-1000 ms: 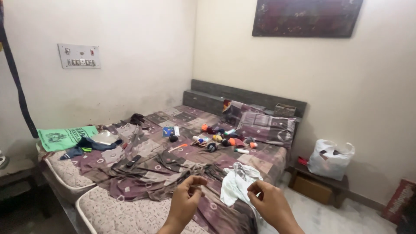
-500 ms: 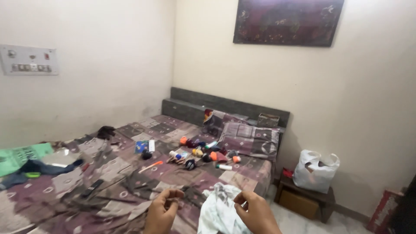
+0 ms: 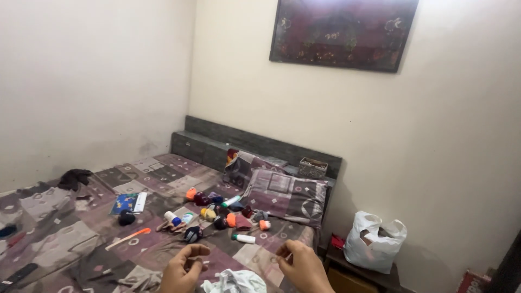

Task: The person organizes various personal items like pens, socks, and toiletries from a bed into a pouch, a bag, and a cabinet.

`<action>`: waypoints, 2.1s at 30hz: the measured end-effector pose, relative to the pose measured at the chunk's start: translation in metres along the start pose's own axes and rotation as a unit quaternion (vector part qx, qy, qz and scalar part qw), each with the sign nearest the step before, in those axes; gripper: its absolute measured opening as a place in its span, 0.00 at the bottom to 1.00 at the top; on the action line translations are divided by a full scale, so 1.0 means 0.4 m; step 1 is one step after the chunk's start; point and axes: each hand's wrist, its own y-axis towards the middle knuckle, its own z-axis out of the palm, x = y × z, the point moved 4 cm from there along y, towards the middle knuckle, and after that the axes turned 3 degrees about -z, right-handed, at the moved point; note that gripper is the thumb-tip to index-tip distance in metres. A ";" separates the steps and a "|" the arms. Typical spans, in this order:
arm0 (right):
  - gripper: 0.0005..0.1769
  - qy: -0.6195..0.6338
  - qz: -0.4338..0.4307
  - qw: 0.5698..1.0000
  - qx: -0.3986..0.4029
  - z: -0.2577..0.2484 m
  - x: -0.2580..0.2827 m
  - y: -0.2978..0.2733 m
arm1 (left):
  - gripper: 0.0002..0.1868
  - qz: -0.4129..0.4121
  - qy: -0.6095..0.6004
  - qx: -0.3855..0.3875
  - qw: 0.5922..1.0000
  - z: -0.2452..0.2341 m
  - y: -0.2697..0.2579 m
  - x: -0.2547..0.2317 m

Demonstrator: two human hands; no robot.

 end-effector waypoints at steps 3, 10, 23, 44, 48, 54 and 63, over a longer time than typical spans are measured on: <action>0.10 -0.014 -0.001 1.000 -0.004 -0.014 -0.067 0.071 | 0.14 0.022 0.022 0.018 0.999 0.058 0.074 0.007; 0.10 0.006 -0.026 0.999 -0.024 -0.011 -0.225 0.254 | 0.13 0.032 0.035 -0.002 0.999 0.200 0.259 0.034; 0.09 0.029 -0.002 1.000 0.003 0.044 -0.624 0.692 | 0.12 0.030 -0.054 0.027 0.998 0.569 0.721 0.289; 0.09 0.078 -0.062 0.991 0.092 0.132 -1.239 1.308 | 0.13 -0.034 0.005 -0.088 0.996 1.052 1.156 0.501; 0.09 0.097 -0.014 0.987 0.128 0.245 -1.330 1.388 | 0.13 -0.035 0.041 -0.111 0.992 1.030 1.184 0.612; 0.09 0.127 -0.005 0.980 0.154 0.474 -1.453 1.527 | 0.13 -0.093 0.064 -0.132 0.985 0.952 1.250 0.793; 0.29 0.211 0.074 0.956 0.191 0.871 -1.633 1.656 | 0.12 -0.105 0.048 -0.141 0.983 0.835 1.377 1.137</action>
